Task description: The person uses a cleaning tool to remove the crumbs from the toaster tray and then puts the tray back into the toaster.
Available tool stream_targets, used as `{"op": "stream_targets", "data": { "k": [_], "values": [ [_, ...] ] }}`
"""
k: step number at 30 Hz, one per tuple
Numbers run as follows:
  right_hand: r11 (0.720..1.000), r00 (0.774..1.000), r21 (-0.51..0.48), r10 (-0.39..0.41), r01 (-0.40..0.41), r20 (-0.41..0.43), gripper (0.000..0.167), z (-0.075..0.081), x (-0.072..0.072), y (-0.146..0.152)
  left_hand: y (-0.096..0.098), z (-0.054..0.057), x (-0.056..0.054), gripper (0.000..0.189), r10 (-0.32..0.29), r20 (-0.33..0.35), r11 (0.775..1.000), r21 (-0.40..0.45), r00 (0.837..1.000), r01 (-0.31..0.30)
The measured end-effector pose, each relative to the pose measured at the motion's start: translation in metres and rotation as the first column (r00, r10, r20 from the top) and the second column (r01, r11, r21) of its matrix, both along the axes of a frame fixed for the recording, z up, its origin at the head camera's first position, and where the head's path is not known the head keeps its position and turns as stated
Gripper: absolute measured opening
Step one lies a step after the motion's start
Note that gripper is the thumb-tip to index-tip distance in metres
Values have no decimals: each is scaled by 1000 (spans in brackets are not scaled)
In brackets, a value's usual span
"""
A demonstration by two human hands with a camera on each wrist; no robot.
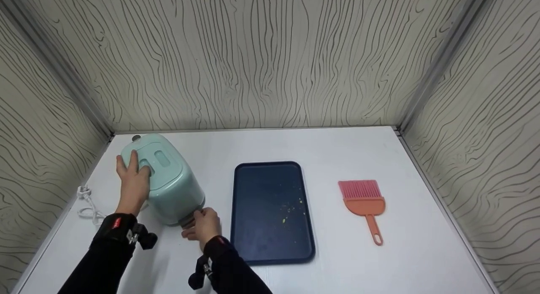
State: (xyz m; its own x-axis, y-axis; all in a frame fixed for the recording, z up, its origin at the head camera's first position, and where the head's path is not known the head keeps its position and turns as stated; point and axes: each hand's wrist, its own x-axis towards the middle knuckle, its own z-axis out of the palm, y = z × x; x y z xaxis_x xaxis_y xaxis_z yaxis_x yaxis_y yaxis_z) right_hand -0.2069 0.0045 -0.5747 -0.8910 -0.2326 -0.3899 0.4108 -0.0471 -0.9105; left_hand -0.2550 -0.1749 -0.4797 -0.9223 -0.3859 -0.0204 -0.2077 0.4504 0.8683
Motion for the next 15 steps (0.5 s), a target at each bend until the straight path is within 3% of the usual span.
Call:
{"op": "stream_targets", "data": {
  "k": [15],
  "values": [
    [1000,1000,-1,-5,5,8,21,-2,0,-1,-2,2,0,65,-11,35,1000,1,999,11]
  ]
}}
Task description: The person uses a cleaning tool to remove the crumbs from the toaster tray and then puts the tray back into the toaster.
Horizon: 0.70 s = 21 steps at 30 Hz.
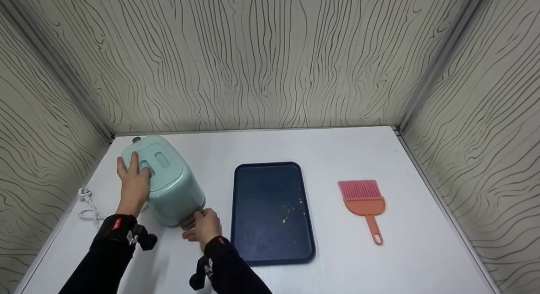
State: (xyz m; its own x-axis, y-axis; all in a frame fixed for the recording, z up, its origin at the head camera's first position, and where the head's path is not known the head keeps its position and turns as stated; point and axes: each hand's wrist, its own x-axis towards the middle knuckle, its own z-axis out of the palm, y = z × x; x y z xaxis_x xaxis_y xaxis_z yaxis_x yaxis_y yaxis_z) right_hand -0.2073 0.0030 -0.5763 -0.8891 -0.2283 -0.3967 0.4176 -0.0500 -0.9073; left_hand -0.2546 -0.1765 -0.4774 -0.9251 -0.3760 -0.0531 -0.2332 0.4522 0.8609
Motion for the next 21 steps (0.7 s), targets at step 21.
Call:
{"op": "stream_targets", "data": {
  "k": [21],
  "values": [
    [997,999,-66,-37,36,-11,21,-6,8,9,16,3,8,65,0,30,997,-73,1000,3]
  ]
}}
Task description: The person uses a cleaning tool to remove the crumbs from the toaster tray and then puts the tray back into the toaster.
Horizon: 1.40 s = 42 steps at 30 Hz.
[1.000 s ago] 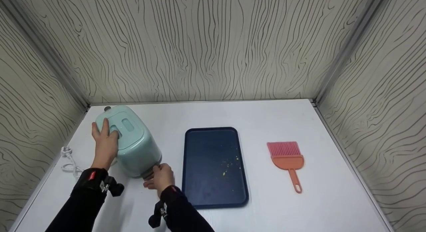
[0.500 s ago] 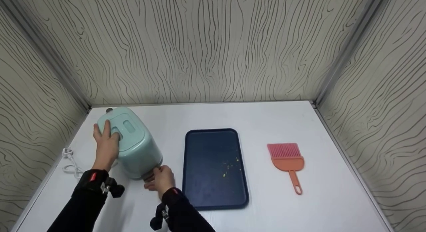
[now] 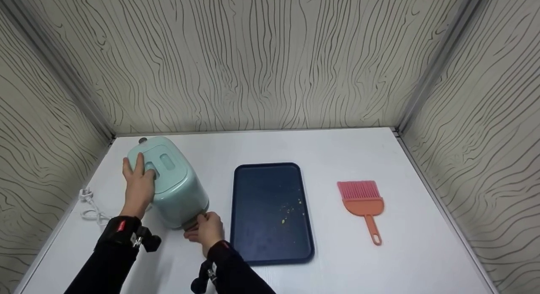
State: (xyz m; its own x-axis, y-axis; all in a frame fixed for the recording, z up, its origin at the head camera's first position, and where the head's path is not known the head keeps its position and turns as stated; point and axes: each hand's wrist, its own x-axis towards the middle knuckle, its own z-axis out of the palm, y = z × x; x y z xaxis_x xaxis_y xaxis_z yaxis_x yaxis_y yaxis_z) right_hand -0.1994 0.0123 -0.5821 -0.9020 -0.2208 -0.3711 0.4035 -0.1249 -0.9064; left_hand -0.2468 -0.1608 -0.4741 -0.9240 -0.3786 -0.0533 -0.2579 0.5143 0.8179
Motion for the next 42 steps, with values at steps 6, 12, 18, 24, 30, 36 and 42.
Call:
{"op": "stream_targets", "data": {
  "k": [6,12,18,24,30,36,42],
  "values": [
    [1000,999,-12,-25,25,25,21,-2,1,1,5,-1,1,65,-15,10,1000,1,1000,15],
    [999,1000,-30,-23,23,19,22,0,1,0,7,-1,1,64,-1,2,1000,-7,1000,1],
    [999,1000,-35,-6,6,24,24,2,2,2,6,-2,2,64,-6,-20,1000,-12,1000,6],
    [1000,1000,-21,4,-4,17,22,6,2,4,6,-3,1,63,-20,-34,1000,-14,999,19],
    [997,999,83,4,0,-43,26,12,-2,5,4,-3,1,63,-26,-19,999,-20,999,25],
    [913,961,404,65,52,-270,37,15,-7,11,2,-3,1,63,-23,-14,999,-22,1000,23],
    [782,868,603,181,158,-462,73,14,-14,19,4,-2,1,64,-32,3,999,-24,999,32]
  ]
}}
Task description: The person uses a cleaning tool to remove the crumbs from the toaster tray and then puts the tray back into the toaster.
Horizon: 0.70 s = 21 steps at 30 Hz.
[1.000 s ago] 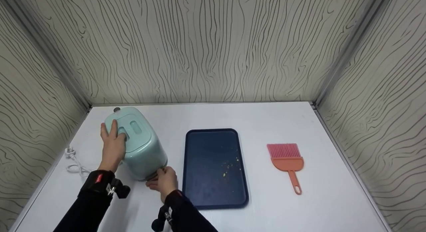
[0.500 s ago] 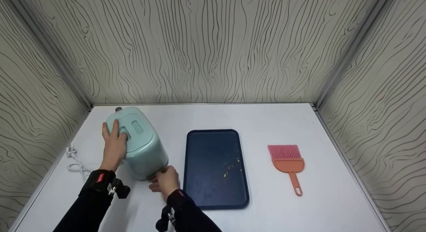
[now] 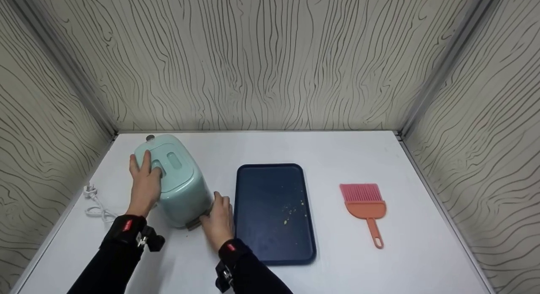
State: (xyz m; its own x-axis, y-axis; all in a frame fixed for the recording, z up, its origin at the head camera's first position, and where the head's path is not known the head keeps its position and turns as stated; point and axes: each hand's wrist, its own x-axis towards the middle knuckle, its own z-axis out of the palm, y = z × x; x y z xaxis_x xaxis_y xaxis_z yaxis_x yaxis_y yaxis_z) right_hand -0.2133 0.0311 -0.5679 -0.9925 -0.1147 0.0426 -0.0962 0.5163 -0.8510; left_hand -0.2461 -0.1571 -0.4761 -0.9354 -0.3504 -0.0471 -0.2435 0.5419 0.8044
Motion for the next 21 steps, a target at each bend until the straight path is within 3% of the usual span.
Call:
{"op": "stream_targets", "data": {
  "k": [4,8,15,21],
  "values": [
    [991,991,22,130,-130,16,102,-2,-3,6,1,1,0,63,3,6,1000,-3,1000,-3],
    [976,976,39,212,-214,40,115,-7,-5,8,3,-1,0,63,8,-5,1000,-7,1000,-8],
    [968,968,53,241,-245,71,125,-11,-10,7,2,-1,-1,64,15,-15,1000,-1,1000,-15],
    [967,971,86,234,-238,58,123,-13,-11,5,0,-3,-1,64,15,-14,1000,-3,1000,-15]
  ]
}}
